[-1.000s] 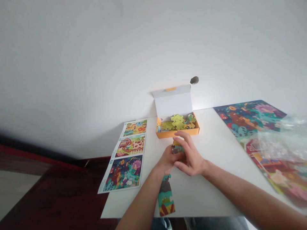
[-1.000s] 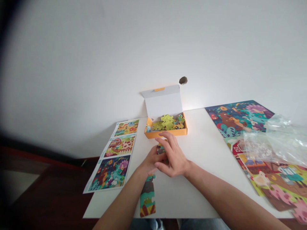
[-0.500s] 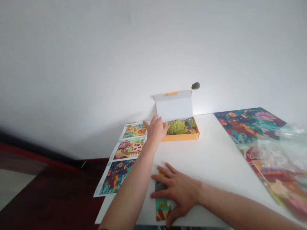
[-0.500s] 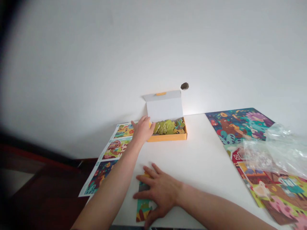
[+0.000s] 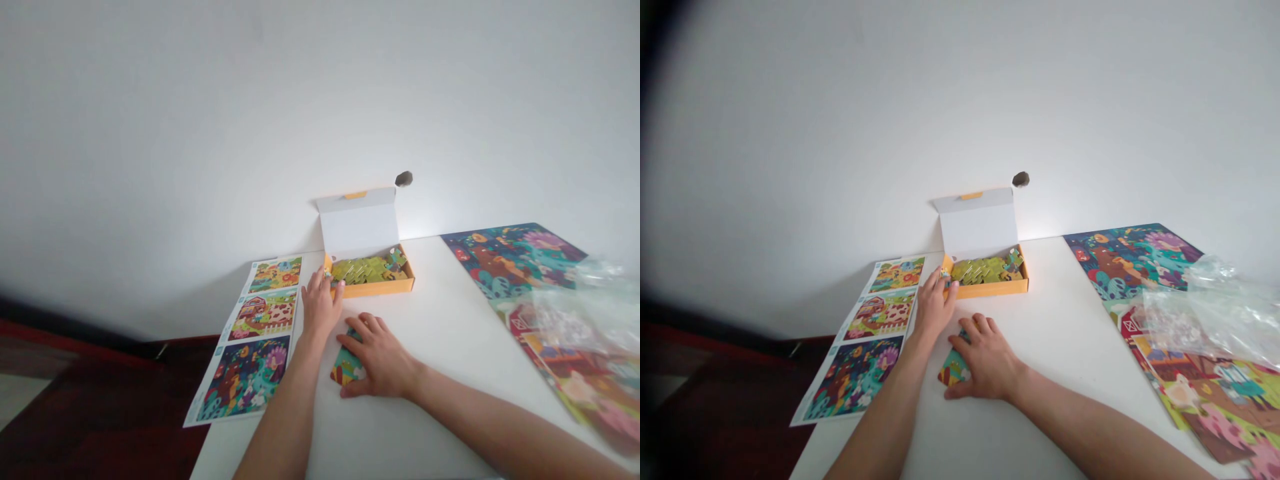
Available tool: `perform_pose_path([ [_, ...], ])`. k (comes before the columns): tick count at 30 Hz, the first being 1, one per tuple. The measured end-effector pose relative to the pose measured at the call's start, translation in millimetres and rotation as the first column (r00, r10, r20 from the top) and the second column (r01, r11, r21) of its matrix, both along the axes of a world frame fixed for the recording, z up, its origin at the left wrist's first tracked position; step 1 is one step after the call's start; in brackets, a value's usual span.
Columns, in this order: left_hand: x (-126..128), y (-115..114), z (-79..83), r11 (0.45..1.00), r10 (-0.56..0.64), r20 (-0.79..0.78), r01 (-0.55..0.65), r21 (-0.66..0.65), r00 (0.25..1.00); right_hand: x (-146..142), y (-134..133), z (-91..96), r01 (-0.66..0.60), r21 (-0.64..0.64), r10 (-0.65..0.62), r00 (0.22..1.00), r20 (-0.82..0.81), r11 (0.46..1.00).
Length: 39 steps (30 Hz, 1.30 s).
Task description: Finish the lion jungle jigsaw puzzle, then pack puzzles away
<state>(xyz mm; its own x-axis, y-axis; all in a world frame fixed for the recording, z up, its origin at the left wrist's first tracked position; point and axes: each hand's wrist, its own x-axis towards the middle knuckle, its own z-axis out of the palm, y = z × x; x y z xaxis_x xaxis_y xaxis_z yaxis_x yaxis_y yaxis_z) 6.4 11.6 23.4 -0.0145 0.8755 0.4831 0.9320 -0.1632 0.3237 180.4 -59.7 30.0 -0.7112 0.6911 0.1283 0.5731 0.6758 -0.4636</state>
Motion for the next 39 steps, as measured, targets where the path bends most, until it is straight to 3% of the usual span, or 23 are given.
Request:
perform_pose_path([
  [4,-1.9,-1.7,-1.0,0.999,-0.023,0.021,0.023,0.024,1.000,3.4,4.9,-2.1,0.114,0.025,-0.113,0.994,-0.005,0.993],
  [10,5.4,-12.0,4.9,0.978,-0.207,-0.012,0.207,-0.013,0.978,5.9,9.9,0.2,0.138,0.024,-0.137,0.990,-0.043,0.990],
  [17,4.2,-22.2,14.0,0.906,-0.380,0.123,0.341,0.252,0.917,10.1,14.8,-1.5,0.198,0.031,-0.197,0.980,-0.028,0.980],
  [19,2.2,-27.5,14.8,0.891,-0.440,0.117,0.416,0.183,0.891,14.3,19.1,-2.7,0.231,0.032,-0.230,0.973,-0.034,0.972],
  [23,-1.0,-32.5,14.3,0.826,-0.554,0.033,0.554,-0.104,0.832,26.5,30.8,-5.8,0.278,-0.001,-0.278,0.960,-0.028,0.961],
  [27,-0.7,-31.3,16.6,0.725,-0.574,0.143,0.582,-0.367,0.806,36.5,40.9,-10.0,0.316,-0.017,-0.316,0.949,-0.007,0.949],
  [30,2.3,-31.7,19.5,0.666,-0.566,0.203,0.589,-0.458,0.799,39.7,44.8,-11.4,0.380,-0.023,-0.381,0.923,-0.057,0.925],
  [36,6.4,-32.9,15.1,0.702,-0.513,0.161,0.520,-0.487,0.843,41.7,47.7,-12.8,0.505,-0.091,-0.505,0.802,-0.318,0.858],
  [39,8.0,-32.4,12.3,0.714,-0.482,0.197,0.513,-0.477,0.854,42.3,47.6,-15.0,0.484,-0.125,-0.489,0.770,-0.411,0.866],
])
